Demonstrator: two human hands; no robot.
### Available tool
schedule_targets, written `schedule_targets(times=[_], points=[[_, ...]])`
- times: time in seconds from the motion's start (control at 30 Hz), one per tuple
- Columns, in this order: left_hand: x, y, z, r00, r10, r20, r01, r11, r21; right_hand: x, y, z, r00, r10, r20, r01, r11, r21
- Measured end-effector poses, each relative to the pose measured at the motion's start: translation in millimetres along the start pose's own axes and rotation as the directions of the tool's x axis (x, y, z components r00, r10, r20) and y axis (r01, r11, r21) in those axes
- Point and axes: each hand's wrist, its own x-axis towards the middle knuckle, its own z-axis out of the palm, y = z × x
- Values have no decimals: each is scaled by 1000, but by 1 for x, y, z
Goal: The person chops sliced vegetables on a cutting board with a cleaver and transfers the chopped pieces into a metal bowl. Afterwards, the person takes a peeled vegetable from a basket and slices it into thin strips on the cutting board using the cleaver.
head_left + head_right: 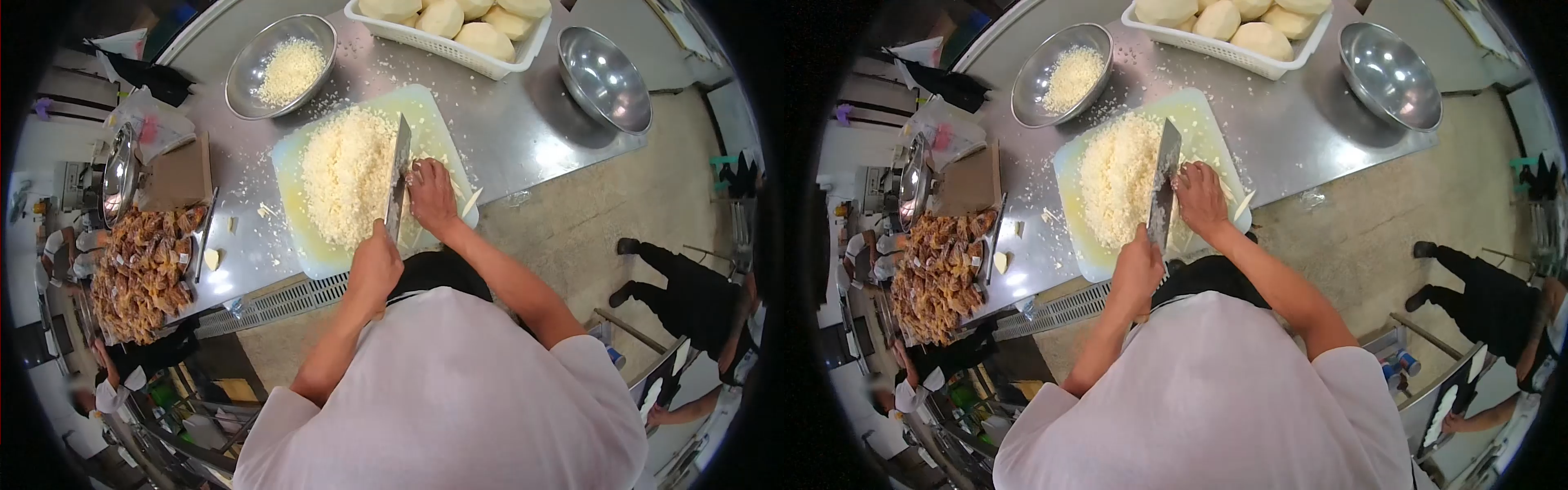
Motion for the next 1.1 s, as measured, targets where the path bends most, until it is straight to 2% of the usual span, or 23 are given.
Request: schedule_targets(times=[0.07,0.13,0.2,0.3,0.43,0.5,0.57,0.6,0.67,0.7,0.77,0.8,0.87,0.93,1.0,1.03,1.1], points=[[22,-11,21,1000,26,-11,-26,999,-36,2,-1,-9,1000,-16,27,15,1000,7],[43,-6,20,986,162,-41,-165,981,-101,0,0,-7,999,-29,21,29,1000,9],[30,0,8,988,154,-27,-155,987,-48,1,2,-6,999,-47,0,47,999,10],[0,2,3,999,-41,17,42,997,-71,4,0,-4,999,-4,33,4,1000,7],[42,-12,38,994,67,-82,-72,995,-67,2,-1,-12,999,-41,20,40,999,27],[38,-7,19,995,72,-66,-75,996,-57,5,0,-16,999,-50,18,50,998,29],[22,4,-2,999,29,-41,-30,999,-29,9,2,-22,992,-28,125,18,997,77],[18,0,-1,998,41,-46,-42,999,-20,12,5,-20,994,-26,109,17,997,75],[15,-15,16,998,23,-65,-24,999,-27,7,12,-16,1000,11,14,-14,971,239],[26,-20,24,996,63,-69,-61,998,25,6,13,-19,1000,10,20,-15,971,238],[42,-21,20,993,96,-72,-94,995,38,13,12,-29,995,50,-86,-16,934,358],[49,-21,17,987,145,-75,-141,988,56,14,14,-32,995,42,-89,-8,937,350],[31,-7,-5,983,160,-89,-158,987,32,15,12,-37,979,180,-99,-140,937,321],[12,-4,-11,996,44,-84,-43,999,9,10,11,-30,983,161,-90,-123,934,336],[29,-27,13,994,50,-93,-47,998,41,6,14,-28,987,146,-66,-115,934,338],[46,-40,23,989,107,-100,-101,993,66,6,13,-30,990,120,-70,-86,926,368],[51,-36,9,982,166,-92,-161,985,67,9,13,-33,993,83,-79,-46,919,392]])
